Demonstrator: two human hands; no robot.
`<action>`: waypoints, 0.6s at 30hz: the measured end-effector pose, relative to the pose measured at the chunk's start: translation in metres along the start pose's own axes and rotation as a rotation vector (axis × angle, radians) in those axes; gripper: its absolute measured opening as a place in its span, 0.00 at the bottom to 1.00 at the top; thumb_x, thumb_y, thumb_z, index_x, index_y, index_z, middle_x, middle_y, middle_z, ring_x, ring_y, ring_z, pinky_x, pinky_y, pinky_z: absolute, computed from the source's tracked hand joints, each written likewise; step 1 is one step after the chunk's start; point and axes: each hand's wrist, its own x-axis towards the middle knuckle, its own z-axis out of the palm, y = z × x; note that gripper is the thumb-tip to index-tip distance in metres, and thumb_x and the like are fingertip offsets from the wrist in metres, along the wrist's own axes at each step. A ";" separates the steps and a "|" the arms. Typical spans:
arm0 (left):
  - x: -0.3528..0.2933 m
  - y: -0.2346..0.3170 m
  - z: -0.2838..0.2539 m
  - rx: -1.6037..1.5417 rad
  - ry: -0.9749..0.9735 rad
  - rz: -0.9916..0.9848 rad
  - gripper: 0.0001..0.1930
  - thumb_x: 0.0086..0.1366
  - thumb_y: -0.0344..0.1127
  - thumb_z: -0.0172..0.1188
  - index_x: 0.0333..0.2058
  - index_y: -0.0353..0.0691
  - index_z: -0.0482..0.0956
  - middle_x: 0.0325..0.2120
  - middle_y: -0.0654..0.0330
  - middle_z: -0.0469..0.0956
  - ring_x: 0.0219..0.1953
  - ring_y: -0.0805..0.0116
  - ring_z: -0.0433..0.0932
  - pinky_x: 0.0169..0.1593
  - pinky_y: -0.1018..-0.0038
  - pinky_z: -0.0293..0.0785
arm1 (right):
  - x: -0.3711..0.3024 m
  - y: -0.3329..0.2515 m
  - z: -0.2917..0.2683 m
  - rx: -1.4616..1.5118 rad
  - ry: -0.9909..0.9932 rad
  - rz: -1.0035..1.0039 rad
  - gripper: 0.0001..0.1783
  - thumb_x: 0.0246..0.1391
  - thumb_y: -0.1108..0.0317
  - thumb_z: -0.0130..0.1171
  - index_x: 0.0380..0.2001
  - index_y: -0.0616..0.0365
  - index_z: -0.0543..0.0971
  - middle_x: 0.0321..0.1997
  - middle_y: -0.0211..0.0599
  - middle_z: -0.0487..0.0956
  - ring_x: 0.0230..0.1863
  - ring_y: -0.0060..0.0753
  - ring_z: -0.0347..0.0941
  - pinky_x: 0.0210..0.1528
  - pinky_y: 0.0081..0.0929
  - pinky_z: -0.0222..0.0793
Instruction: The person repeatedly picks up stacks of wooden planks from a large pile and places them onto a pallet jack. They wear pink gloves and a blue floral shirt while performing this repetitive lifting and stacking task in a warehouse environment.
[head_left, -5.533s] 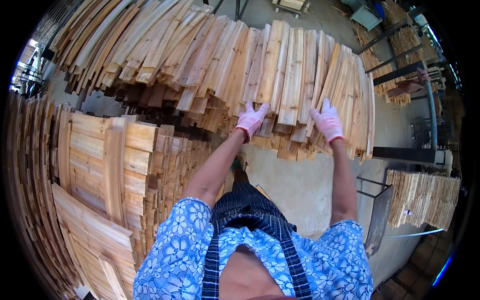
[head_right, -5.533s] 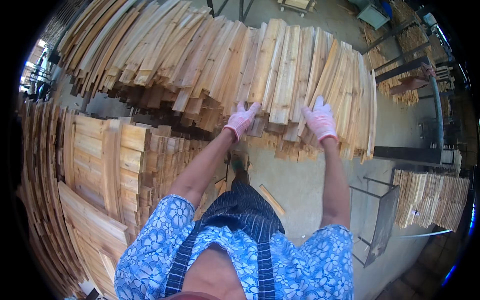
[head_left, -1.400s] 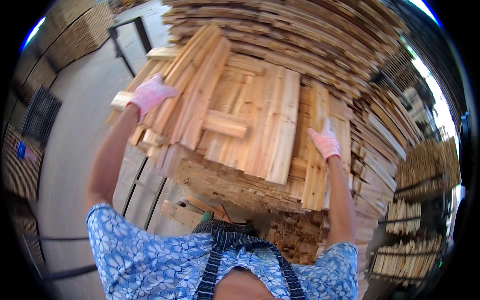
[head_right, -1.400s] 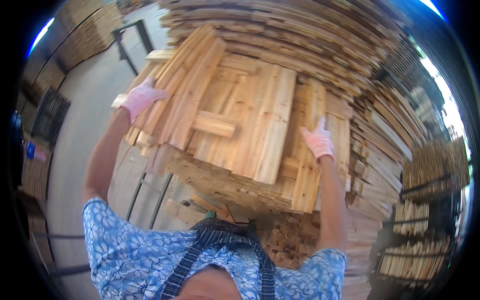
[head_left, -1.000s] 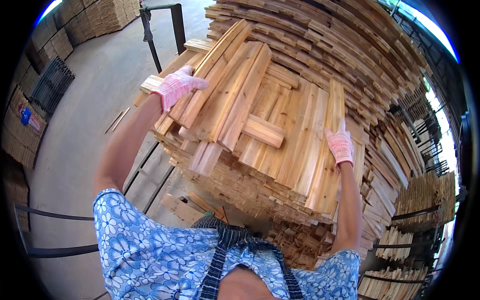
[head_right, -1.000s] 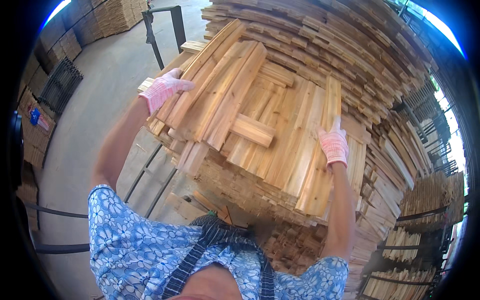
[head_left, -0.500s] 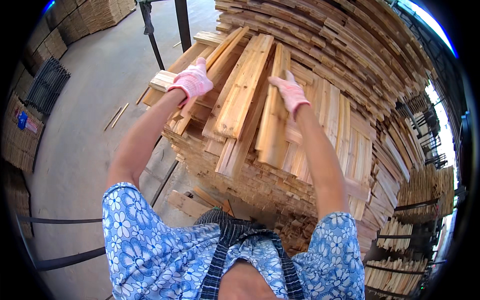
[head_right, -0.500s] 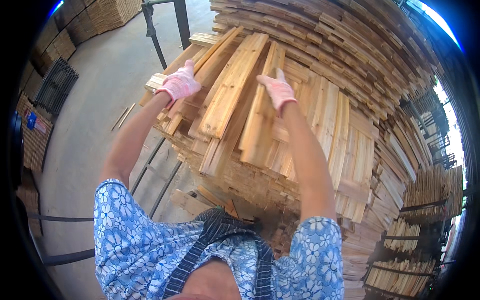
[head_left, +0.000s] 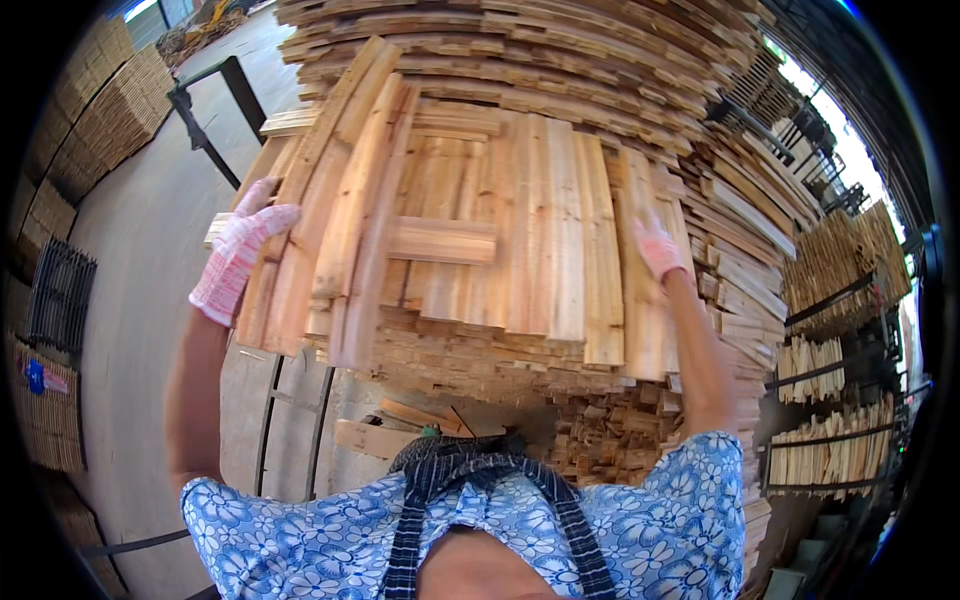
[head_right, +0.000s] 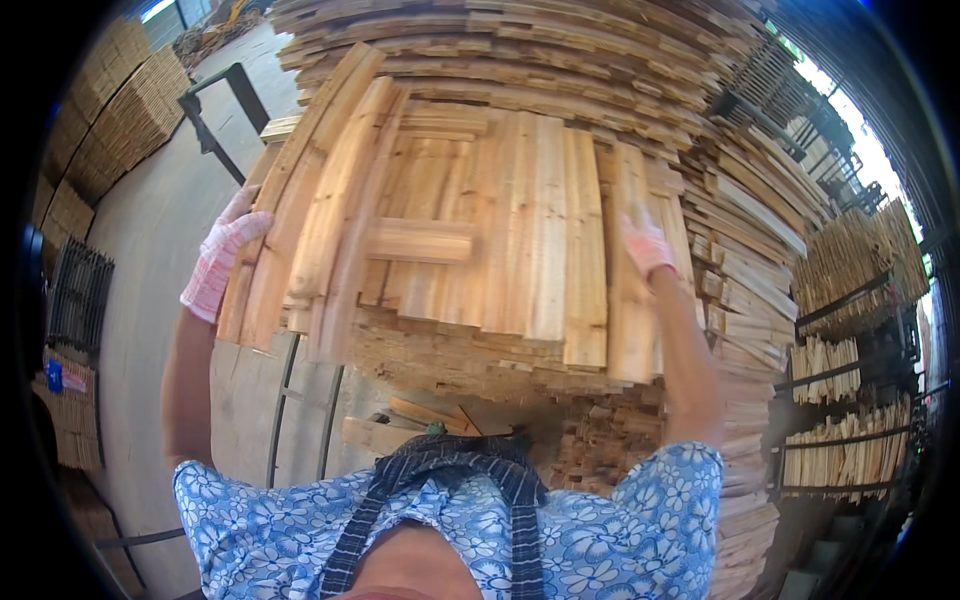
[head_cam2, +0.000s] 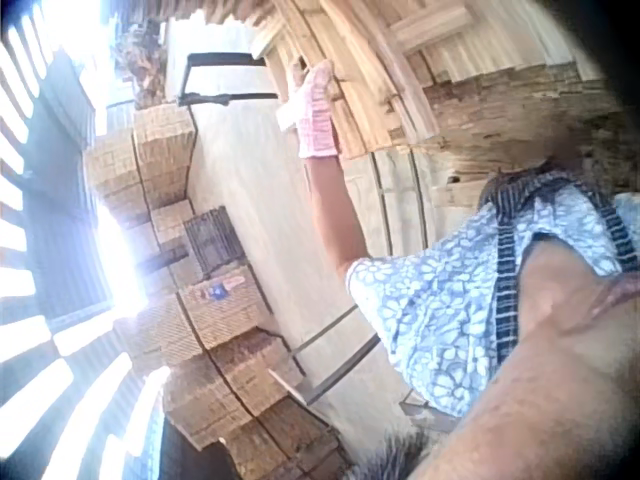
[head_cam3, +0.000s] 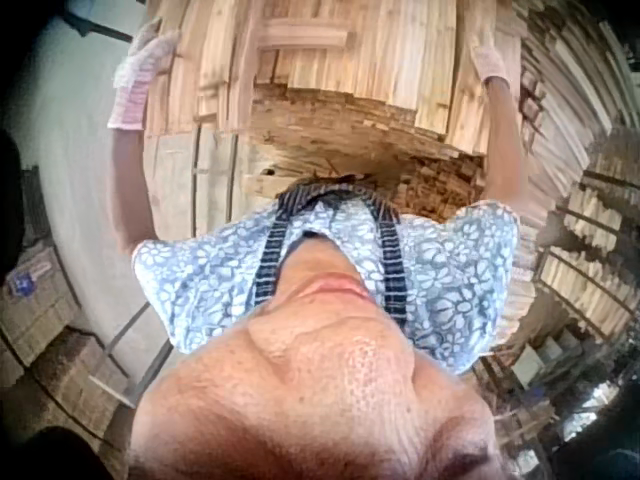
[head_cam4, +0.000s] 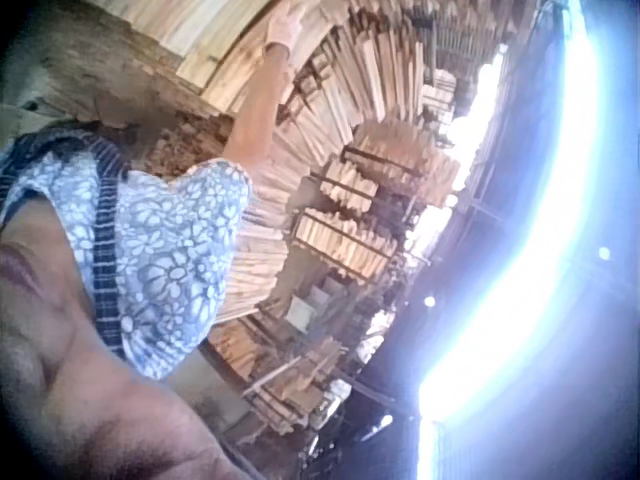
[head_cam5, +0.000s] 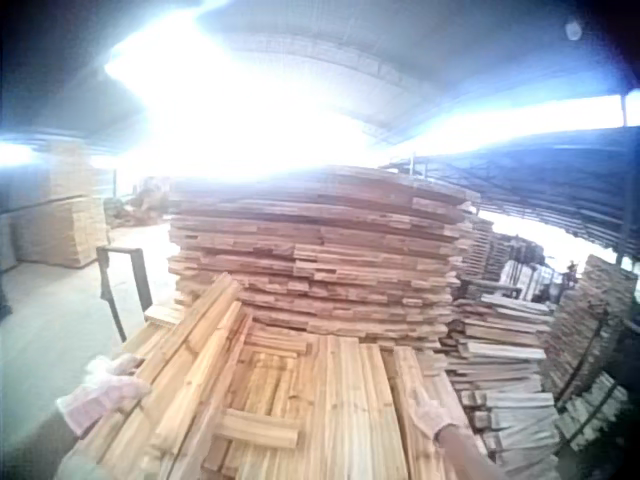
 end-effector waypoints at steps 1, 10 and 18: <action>-0.004 0.004 0.016 0.009 -0.018 -0.020 0.39 0.62 0.42 0.70 0.67 0.32 0.66 0.58 0.56 0.75 0.57 0.68 0.76 0.58 0.72 0.74 | -0.003 -0.024 -0.001 0.010 -0.009 0.016 0.33 0.69 0.51 0.47 0.74 0.43 0.60 0.69 0.66 0.68 0.62 0.64 0.73 0.64 0.52 0.70; -0.032 0.081 0.275 -0.390 -0.605 0.002 0.26 0.67 0.44 0.65 0.55 0.33 0.70 0.47 0.51 0.77 0.46 0.66 0.79 0.49 0.71 0.81 | -0.001 -0.050 -0.047 1.021 0.082 -0.186 0.37 0.68 0.42 0.49 0.72 0.52 0.64 0.66 0.50 0.75 0.66 0.48 0.73 0.66 0.46 0.67; 0.004 0.090 0.290 0.647 -0.435 0.515 0.39 0.67 0.63 0.55 0.64 0.34 0.72 0.64 0.43 0.73 0.66 0.49 0.72 0.70 0.62 0.65 | -0.050 0.030 -0.085 1.112 -0.010 0.071 0.39 0.67 0.45 0.55 0.72 0.59 0.66 0.73 0.43 0.68 0.72 0.37 0.63 0.73 0.33 0.55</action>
